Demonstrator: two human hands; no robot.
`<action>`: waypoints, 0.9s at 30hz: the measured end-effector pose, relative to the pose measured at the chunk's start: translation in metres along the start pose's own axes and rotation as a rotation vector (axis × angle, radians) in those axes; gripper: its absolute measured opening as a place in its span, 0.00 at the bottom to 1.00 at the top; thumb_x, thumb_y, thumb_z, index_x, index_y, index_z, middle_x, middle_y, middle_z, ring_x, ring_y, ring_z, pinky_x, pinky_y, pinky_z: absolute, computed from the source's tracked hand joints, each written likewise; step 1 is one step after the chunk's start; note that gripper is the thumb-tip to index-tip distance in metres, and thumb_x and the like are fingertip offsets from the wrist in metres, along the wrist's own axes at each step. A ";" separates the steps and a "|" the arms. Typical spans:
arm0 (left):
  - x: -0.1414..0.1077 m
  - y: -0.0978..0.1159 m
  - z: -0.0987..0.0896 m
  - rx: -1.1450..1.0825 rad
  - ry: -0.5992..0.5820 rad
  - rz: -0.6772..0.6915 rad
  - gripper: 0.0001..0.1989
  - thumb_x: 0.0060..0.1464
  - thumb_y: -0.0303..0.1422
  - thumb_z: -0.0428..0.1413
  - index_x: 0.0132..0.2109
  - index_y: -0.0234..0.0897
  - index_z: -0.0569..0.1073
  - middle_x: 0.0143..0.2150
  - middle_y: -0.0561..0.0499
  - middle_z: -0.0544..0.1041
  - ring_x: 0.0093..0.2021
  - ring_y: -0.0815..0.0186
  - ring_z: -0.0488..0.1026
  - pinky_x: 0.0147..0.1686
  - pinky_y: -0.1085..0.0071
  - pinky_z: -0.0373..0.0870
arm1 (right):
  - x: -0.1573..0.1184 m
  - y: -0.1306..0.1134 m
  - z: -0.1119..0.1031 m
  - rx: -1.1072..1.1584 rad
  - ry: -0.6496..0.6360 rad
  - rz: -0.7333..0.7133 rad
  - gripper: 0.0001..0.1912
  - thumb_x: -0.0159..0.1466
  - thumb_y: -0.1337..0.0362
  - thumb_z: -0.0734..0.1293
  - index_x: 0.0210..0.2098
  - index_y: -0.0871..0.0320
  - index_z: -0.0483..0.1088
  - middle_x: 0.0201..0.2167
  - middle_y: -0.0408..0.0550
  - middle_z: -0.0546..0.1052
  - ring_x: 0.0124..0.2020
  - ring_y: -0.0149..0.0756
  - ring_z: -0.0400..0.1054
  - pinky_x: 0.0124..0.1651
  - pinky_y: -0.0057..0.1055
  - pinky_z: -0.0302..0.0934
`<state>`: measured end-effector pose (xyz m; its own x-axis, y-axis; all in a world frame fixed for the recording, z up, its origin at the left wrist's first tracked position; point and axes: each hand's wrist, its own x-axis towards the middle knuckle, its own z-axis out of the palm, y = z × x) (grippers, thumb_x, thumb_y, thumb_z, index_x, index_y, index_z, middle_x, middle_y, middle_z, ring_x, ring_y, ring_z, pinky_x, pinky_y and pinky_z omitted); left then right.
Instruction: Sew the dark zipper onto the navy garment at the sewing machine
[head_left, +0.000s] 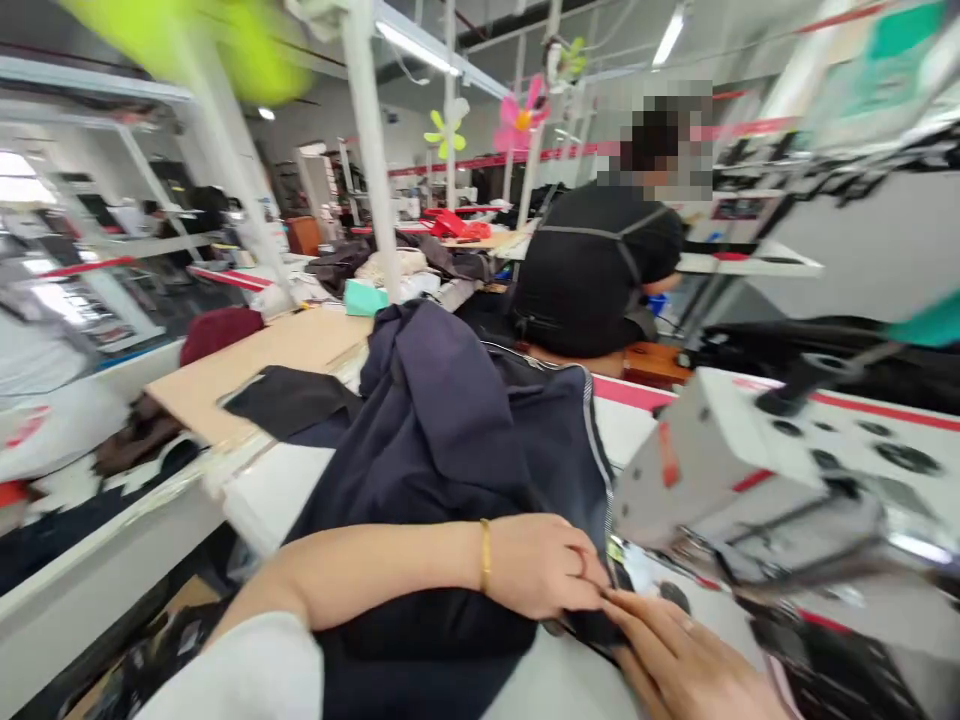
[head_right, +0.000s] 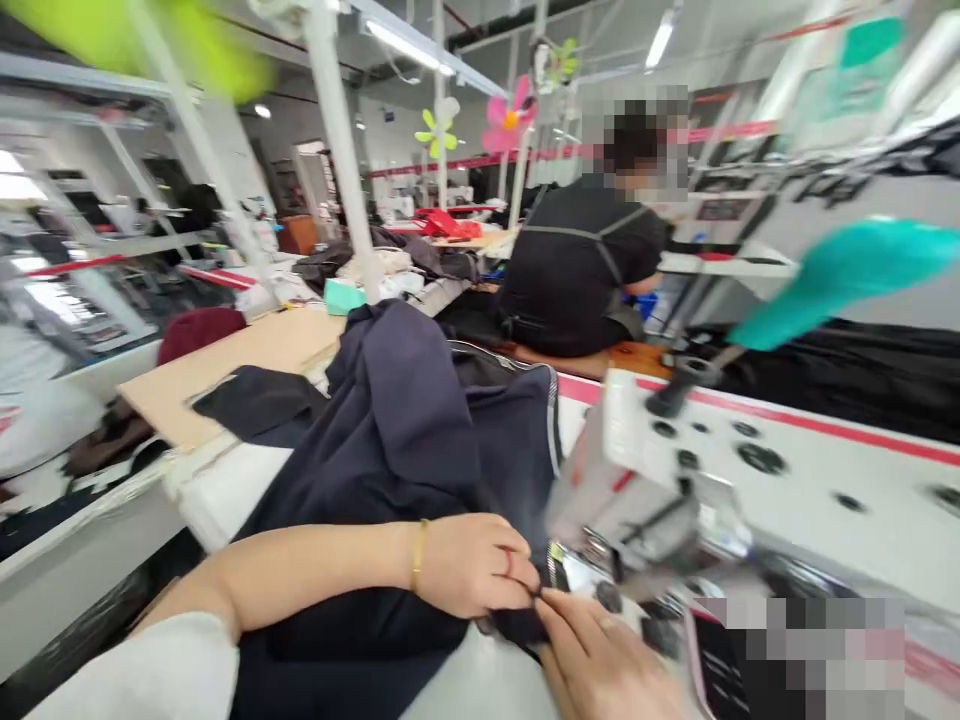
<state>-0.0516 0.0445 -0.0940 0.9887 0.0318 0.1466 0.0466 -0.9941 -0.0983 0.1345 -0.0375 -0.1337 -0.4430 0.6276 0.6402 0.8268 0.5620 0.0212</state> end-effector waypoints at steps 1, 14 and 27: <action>-0.004 0.000 0.001 0.001 0.035 0.034 0.16 0.58 0.29 0.40 0.37 0.36 0.73 0.46 0.53 0.75 0.49 0.66 0.65 0.49 0.69 0.59 | 0.006 -0.003 -0.008 -0.046 -0.063 -0.033 0.12 0.62 0.67 0.56 0.34 0.52 0.71 0.32 0.49 0.76 0.30 0.34 0.72 0.29 0.29 0.64; -0.004 0.014 0.007 -0.059 0.161 0.035 0.11 0.55 0.23 0.47 0.41 0.35 0.71 0.38 0.50 0.75 0.39 0.66 0.68 0.50 0.60 0.62 | 0.002 -0.003 -0.036 -0.190 -0.389 0.267 0.07 0.64 0.67 0.59 0.31 0.59 0.67 0.21 0.44 0.70 0.22 0.30 0.63 0.23 0.29 0.46; 0.008 0.036 0.009 0.049 0.295 -0.090 0.10 0.53 0.21 0.47 0.38 0.29 0.72 0.32 0.46 0.75 0.36 0.65 0.69 0.48 0.62 0.67 | 0.002 -0.021 -0.026 0.243 -0.360 0.462 0.06 0.60 0.70 0.62 0.32 0.57 0.71 0.27 0.44 0.73 0.30 0.32 0.66 0.31 0.27 0.56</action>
<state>-0.0404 0.0096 -0.1054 0.8966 0.0805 0.4354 0.1457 -0.9822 -0.1185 0.1254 -0.0621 -0.1134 -0.1827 0.9528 0.2427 0.8771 0.2694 -0.3975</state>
